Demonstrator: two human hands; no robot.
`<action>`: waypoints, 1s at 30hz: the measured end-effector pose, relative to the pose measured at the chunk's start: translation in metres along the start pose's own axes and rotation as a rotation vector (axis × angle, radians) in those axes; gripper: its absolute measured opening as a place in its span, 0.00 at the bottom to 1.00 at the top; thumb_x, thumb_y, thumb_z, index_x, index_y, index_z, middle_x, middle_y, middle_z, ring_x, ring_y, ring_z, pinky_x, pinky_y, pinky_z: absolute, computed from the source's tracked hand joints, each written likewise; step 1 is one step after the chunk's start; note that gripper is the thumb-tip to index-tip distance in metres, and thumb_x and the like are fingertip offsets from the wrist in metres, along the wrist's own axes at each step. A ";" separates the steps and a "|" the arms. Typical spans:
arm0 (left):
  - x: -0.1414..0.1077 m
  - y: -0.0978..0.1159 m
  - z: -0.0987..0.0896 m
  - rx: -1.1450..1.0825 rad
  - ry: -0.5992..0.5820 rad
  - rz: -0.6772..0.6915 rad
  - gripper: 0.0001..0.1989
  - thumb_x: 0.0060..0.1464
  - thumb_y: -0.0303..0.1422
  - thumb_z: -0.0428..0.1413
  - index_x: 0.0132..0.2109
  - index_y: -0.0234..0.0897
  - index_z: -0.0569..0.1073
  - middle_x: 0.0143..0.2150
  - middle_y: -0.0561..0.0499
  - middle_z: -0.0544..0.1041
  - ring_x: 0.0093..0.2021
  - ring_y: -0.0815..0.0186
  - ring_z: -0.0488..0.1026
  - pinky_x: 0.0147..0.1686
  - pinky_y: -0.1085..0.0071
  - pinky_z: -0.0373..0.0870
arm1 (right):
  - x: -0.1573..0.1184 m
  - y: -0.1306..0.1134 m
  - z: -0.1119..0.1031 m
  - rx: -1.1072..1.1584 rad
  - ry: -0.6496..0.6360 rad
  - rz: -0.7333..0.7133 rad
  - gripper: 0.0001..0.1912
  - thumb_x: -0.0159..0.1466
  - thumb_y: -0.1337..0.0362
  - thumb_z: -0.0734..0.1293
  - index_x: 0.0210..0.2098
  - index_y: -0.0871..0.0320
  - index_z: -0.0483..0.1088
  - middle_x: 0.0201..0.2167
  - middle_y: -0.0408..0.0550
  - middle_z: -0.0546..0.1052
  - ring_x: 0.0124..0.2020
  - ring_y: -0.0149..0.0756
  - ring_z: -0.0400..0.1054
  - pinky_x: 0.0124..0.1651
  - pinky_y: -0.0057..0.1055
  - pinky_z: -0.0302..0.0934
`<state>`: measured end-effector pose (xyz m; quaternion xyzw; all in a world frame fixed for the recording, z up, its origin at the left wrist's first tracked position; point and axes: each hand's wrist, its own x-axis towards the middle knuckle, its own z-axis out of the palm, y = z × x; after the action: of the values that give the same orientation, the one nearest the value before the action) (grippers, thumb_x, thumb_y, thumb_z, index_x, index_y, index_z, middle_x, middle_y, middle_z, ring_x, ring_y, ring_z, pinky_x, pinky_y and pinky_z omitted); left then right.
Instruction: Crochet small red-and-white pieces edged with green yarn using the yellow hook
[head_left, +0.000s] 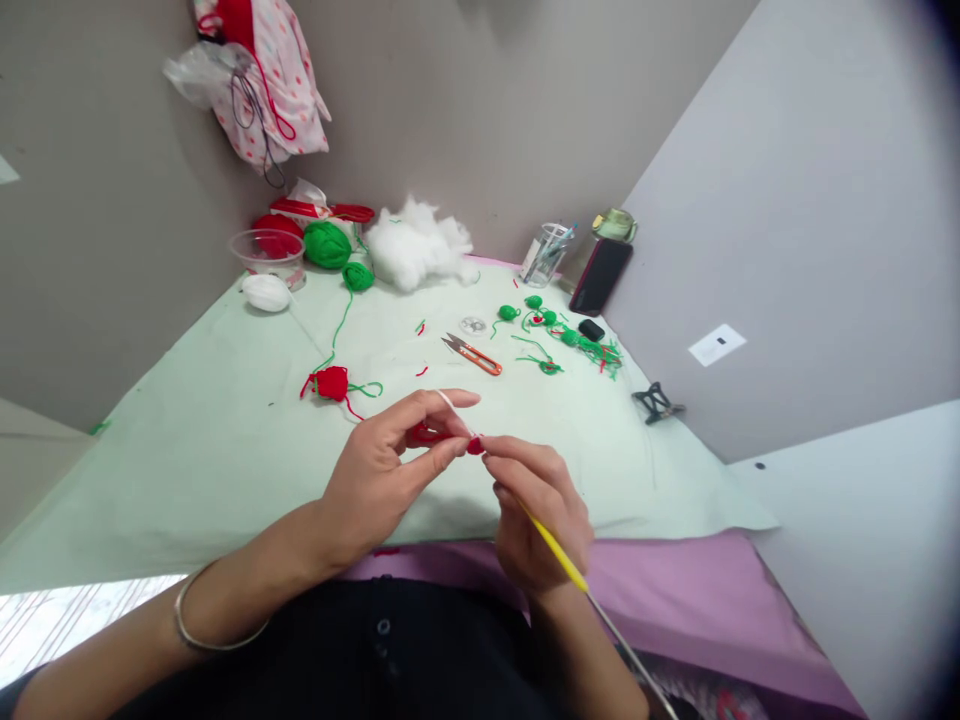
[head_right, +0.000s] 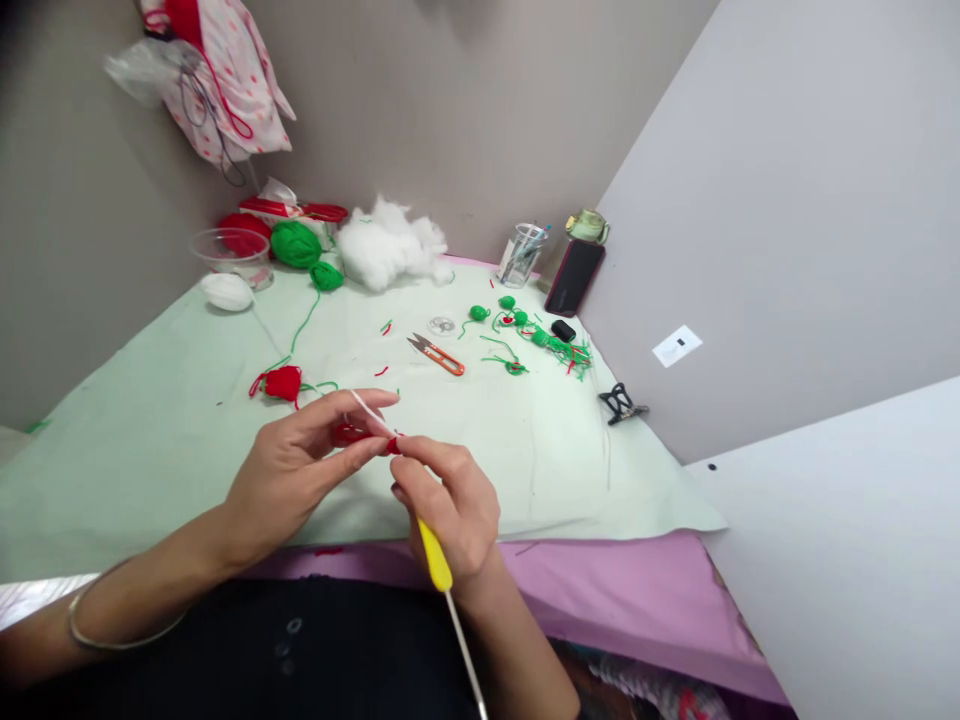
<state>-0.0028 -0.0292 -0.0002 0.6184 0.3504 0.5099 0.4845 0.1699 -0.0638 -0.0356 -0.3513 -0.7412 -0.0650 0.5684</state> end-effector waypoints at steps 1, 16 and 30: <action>0.001 -0.001 0.001 -0.041 -0.007 -0.036 0.13 0.61 0.30 0.64 0.53 0.39 0.80 0.37 0.53 0.81 0.40 0.67 0.79 0.46 0.72 0.77 | -0.001 0.000 0.002 -0.003 0.014 -0.006 0.17 0.71 0.72 0.63 0.56 0.53 0.74 0.47 0.55 0.82 0.44 0.39 0.79 0.40 0.36 0.77; -0.005 -0.013 0.008 0.177 0.050 0.235 0.08 0.61 0.31 0.64 0.48 0.40 0.81 0.42 0.48 0.84 0.38 0.64 0.82 0.42 0.68 0.79 | -0.012 -0.004 0.019 0.067 0.190 0.148 0.15 0.71 0.70 0.65 0.54 0.50 0.76 0.47 0.52 0.83 0.44 0.41 0.80 0.41 0.40 0.78; 0.007 -0.006 0.002 -0.644 -0.213 -0.573 0.24 0.54 0.35 0.70 0.56 0.36 0.79 0.33 0.54 0.75 0.33 0.71 0.69 0.38 0.73 0.68 | -0.010 0.002 0.011 -0.014 0.102 0.054 0.22 0.67 0.75 0.68 0.56 0.47 0.77 0.46 0.49 0.80 0.45 0.40 0.78 0.42 0.37 0.77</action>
<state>0.0006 -0.0219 -0.0037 0.3630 0.2790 0.3716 0.8076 0.1629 -0.0611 -0.0486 -0.3712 -0.7011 -0.0724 0.6045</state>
